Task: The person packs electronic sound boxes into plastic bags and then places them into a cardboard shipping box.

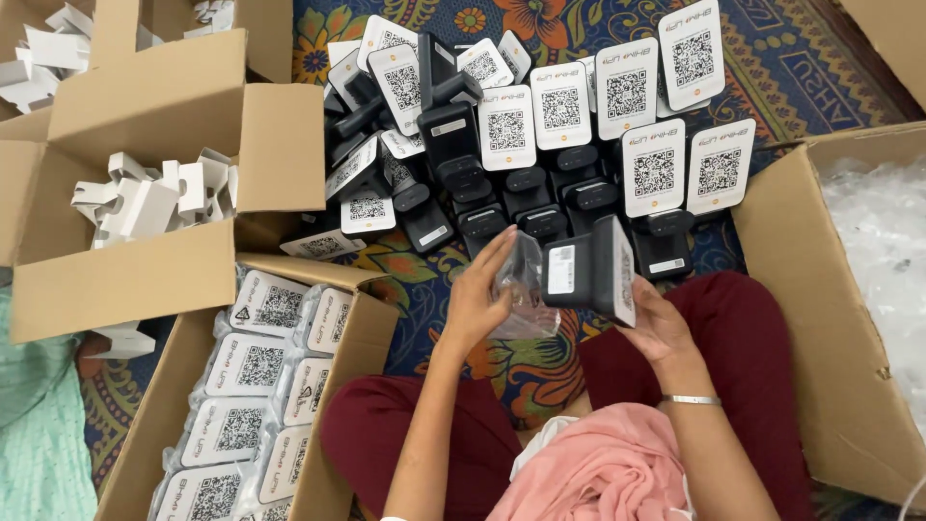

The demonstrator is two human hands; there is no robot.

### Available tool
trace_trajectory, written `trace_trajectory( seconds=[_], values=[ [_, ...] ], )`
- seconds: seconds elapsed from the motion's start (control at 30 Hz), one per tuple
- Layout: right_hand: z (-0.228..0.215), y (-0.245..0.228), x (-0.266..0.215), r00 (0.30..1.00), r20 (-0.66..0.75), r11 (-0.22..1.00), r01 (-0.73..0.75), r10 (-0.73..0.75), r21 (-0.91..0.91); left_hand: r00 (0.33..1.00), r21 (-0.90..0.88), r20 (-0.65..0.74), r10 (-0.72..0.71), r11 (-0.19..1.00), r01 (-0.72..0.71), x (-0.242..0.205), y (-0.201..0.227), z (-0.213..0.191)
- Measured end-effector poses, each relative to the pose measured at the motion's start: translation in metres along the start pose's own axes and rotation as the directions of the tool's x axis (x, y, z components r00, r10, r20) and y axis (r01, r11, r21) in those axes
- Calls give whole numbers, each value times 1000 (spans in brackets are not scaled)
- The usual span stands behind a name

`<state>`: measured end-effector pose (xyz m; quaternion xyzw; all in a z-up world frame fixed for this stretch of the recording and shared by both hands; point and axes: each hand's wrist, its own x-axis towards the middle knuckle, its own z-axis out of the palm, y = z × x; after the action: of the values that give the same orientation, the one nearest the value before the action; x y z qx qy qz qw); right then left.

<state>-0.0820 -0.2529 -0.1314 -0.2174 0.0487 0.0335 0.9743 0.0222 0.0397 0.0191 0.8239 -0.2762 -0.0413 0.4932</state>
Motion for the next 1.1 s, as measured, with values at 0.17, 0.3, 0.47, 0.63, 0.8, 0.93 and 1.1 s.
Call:
trace_trajectory(
  seconds=[0.17,0.3,0.47,0.63,0.8,0.93,1.1],
  values=[
    [-4,7,9,989,-97,953,-138,115,-270,995,-175,74,69,983,-55,-2,-19,4],
    [13,7,12,934,-338,738,-306,111,-602,986,-268,161,40,963,5,-2,-15,-3],
    [40,22,13,909,-407,593,-378,91,-711,973,-83,218,77,995,-60,-10,-51,40],
    [46,51,16,912,-400,535,-382,87,-754,944,-99,293,154,986,-131,-13,-29,67],
    [51,66,17,964,-245,602,-257,104,-756,948,-177,246,200,971,-159,-10,-25,67],
    [0,83,29,996,-83,392,-80,7,-917,938,-259,334,88,966,1,-12,-15,66],
    [12,79,59,993,-105,138,-112,57,-984,975,-260,152,162,958,-118,-12,-17,55]
  ],
)
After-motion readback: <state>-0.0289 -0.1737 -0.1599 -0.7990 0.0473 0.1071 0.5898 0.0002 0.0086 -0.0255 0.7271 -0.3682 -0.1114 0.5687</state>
